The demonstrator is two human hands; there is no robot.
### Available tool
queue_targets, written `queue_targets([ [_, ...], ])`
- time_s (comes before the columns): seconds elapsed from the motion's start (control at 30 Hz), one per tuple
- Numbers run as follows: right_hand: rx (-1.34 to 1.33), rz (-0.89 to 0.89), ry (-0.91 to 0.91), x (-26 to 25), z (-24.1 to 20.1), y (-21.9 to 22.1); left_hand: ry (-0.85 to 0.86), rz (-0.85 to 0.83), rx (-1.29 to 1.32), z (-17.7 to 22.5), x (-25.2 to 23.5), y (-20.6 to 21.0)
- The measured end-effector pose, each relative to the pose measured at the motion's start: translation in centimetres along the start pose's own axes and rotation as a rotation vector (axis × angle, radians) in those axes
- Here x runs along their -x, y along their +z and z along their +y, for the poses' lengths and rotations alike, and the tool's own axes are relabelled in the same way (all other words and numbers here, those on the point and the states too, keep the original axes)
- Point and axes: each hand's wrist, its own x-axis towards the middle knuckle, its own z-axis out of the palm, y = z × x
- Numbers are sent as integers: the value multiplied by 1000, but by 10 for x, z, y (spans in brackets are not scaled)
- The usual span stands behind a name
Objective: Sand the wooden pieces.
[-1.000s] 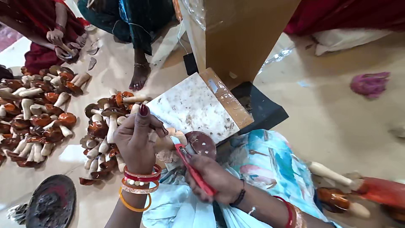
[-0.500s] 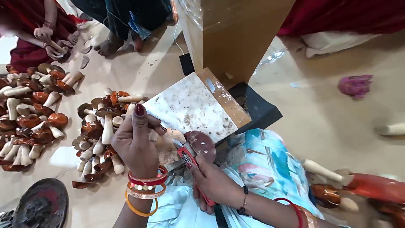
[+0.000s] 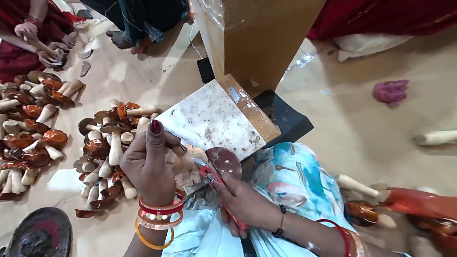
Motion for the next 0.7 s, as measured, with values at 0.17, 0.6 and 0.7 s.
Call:
queue_targets([
  [0.17,-297,-126,-33,-13,-8,5,11,-24,4,0,1,0],
  [0.6,-257,-88,-47,-10,-2,7,-13,-127,49,-4,-3,-9],
  [0.7,-467,-220,-110,-16,-1,-12,-33,-234,74,-4,-10,-17],
])
